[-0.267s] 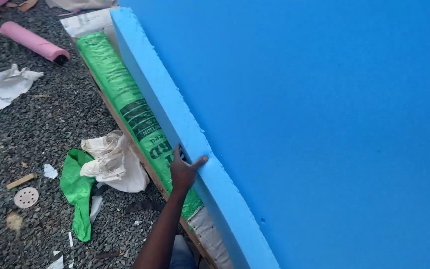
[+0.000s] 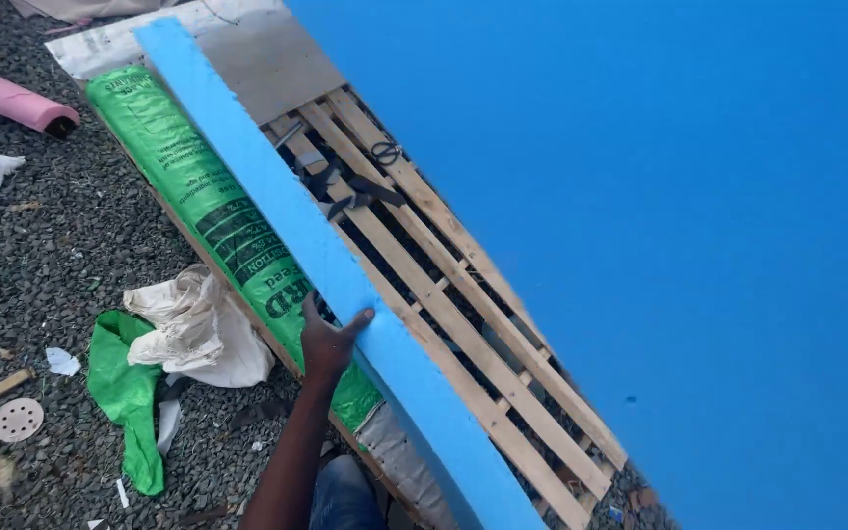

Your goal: The person cuts a large blue foam board using a knife. They score the foam along a straight line and then snap it apart to separate the pieces.

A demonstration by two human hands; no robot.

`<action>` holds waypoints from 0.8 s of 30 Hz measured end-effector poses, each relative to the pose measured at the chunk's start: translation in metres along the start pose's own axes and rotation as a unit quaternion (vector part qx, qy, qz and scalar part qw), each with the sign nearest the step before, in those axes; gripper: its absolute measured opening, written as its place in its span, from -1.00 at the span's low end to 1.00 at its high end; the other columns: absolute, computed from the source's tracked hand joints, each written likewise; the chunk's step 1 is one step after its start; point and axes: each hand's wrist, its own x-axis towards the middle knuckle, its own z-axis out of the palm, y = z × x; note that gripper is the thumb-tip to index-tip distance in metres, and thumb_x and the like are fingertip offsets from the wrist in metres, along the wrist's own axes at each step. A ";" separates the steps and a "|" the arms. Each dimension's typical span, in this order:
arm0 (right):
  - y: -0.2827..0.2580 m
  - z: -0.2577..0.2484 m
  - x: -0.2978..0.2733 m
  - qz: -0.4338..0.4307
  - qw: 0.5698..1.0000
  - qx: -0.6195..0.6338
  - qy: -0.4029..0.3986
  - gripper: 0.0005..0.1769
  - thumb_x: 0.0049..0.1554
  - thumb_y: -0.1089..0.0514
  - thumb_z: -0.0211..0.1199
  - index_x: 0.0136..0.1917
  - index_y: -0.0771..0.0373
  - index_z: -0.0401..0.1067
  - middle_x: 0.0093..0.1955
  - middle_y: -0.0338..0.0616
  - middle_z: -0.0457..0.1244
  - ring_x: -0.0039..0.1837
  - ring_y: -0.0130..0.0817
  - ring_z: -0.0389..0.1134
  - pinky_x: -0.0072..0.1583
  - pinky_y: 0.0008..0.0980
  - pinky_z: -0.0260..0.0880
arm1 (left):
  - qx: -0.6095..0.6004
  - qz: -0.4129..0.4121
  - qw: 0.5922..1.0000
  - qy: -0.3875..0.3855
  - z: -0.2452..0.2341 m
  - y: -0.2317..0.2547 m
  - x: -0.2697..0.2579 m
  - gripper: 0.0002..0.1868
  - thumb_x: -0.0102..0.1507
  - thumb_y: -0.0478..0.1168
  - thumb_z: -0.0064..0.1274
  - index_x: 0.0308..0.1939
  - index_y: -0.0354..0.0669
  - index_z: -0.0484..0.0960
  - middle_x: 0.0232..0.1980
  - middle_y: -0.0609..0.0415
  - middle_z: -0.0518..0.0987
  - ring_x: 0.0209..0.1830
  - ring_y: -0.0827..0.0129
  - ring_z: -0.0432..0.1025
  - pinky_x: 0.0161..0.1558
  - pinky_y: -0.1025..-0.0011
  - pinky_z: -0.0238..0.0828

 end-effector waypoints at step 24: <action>-0.154 0.354 -0.261 -0.067 0.975 0.075 -0.196 -0.31 -0.16 0.06 0.28 0.27 -0.08 0.26 0.28 -0.34 0.17 0.34 -0.24 0.23 -0.09 0.00 0.56 | 0.027 -0.081 0.996 -0.027 -0.003 0.059 -0.013 0.30 -0.02 0.05 0.30 0.63 -0.19 -0.15 0.58 -0.21 0.18 0.47 -0.08 0.23 0.36 0.05 0.32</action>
